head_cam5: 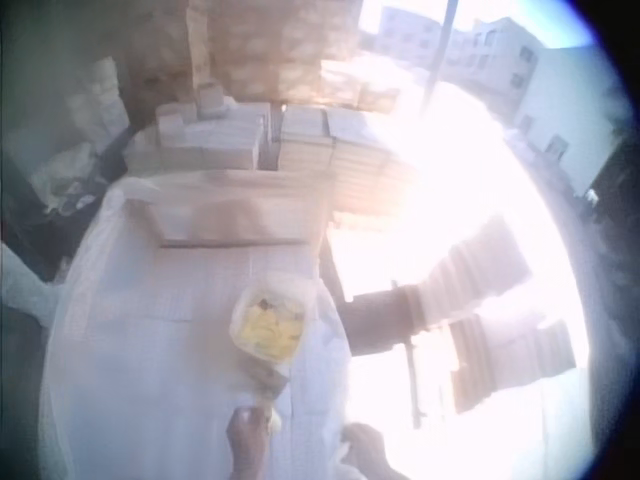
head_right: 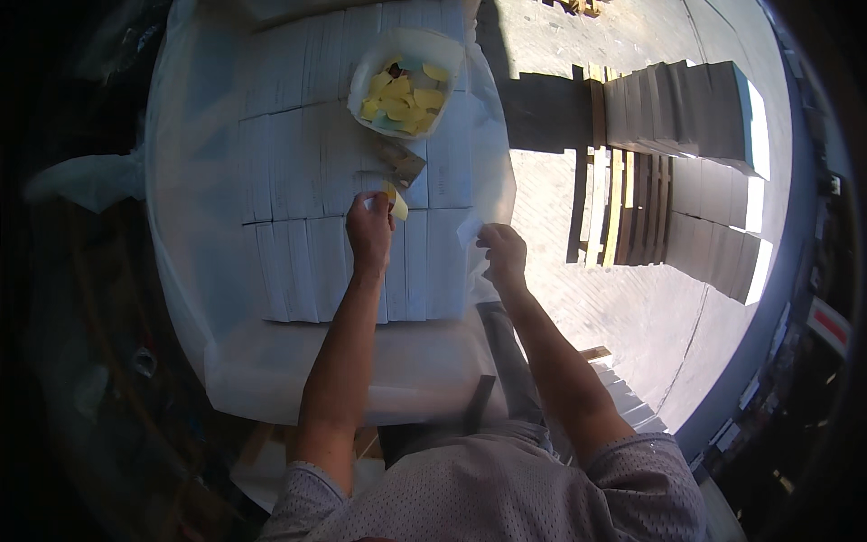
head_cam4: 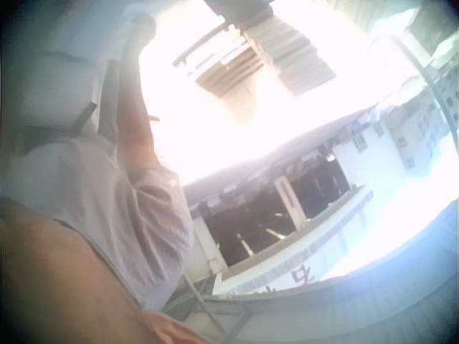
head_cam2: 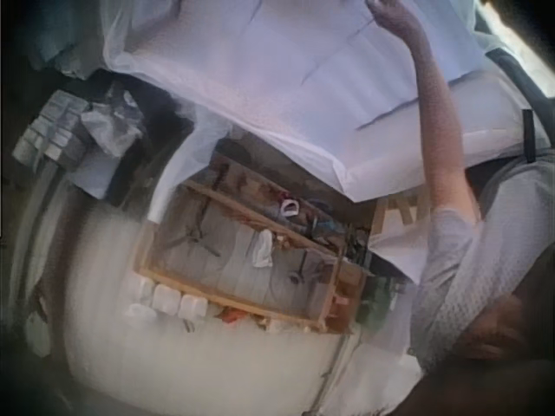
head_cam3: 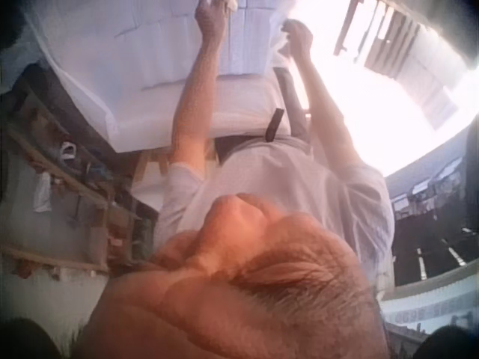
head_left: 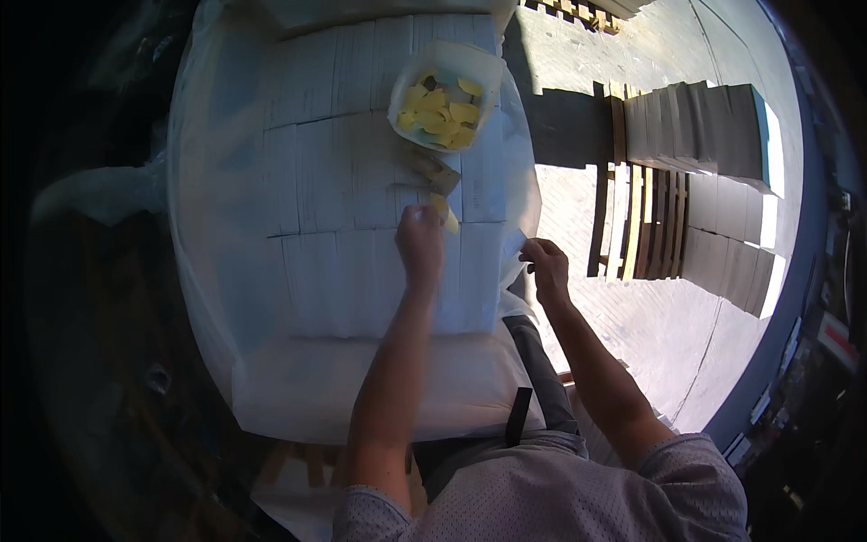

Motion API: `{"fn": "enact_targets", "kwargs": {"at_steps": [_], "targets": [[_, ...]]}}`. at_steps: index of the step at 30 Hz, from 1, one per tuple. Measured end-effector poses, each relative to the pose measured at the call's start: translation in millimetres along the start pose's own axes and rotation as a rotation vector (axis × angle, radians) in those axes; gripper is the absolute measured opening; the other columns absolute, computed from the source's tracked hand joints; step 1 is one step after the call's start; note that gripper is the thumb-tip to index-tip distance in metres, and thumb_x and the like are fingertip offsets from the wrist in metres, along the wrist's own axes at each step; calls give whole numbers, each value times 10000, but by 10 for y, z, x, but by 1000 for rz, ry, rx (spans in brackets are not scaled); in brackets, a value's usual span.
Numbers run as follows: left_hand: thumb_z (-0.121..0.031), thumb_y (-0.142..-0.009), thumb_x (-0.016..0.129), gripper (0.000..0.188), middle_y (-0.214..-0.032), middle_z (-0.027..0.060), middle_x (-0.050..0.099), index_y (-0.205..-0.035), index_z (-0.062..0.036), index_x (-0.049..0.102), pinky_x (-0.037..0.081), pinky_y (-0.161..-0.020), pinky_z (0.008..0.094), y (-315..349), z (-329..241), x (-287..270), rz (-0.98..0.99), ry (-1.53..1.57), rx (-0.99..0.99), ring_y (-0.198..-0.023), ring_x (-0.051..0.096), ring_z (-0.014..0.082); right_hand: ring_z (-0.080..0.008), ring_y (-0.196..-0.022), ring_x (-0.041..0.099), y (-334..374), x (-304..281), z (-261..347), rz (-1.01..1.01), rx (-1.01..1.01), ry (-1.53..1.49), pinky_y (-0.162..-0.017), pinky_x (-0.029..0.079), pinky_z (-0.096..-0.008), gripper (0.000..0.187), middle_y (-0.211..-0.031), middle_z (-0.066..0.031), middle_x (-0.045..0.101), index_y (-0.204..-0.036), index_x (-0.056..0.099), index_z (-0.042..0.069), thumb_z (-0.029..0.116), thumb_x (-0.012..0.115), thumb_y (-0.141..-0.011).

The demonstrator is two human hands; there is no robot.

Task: The person walks to a stack of white boxes and applies yellow adhesive labels to each box one by one. They tear off labels from a roll, place them on the boxes, and smooth them down.

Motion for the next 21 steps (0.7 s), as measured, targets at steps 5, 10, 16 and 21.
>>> {"fn": "enact_targets", "kwargs": {"at_steps": [5,10,16,21], "targets": [[-244,-933,573,314,-820,165,691,-1063,33,640,530,-679,392,-1259,-260,540,-81,-230,72,-721,672,278,-120,-698,603,84,31,-269,76,-47,153,-619,456,-257,249,-795,-60,677,-945,690,-15,224,632,-908],[-262,-941,543,386,-873,166,707,-1194,16,628,526,-800,422,-1515,-240,632,-151,-354,99,-812,688,318,-161,-754,641,263,282,-551,132,18,227,-702,489,-286,246,-811,-80,689,-958,697,-7,208,600,-890],[-245,-972,490,308,-1087,211,687,-1091,-12,651,532,-828,469,-302,1049,51,-47,-121,-261,-960,669,409,-169,-740,658,310,782,-480,212,-156,491,-684,514,-309,285,-819,-95,704,-999,694,-18,244,612,-922],[-228,-941,515,301,-811,114,683,-1054,12,657,500,-671,375,1203,2408,-803,-105,-228,-685,-753,646,204,-229,-843,698,337,1533,-763,366,-295,626,-778,539,-355,260,-930,-143,722,-1040,691,-11,213,652,-913]]}}
Point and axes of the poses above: each hand's wrist, its own y-axis away from the middle knuckle, its own x-axis out of the palm, z = x × y, the point moved 10 cm from there along -y, towards the middle knuckle
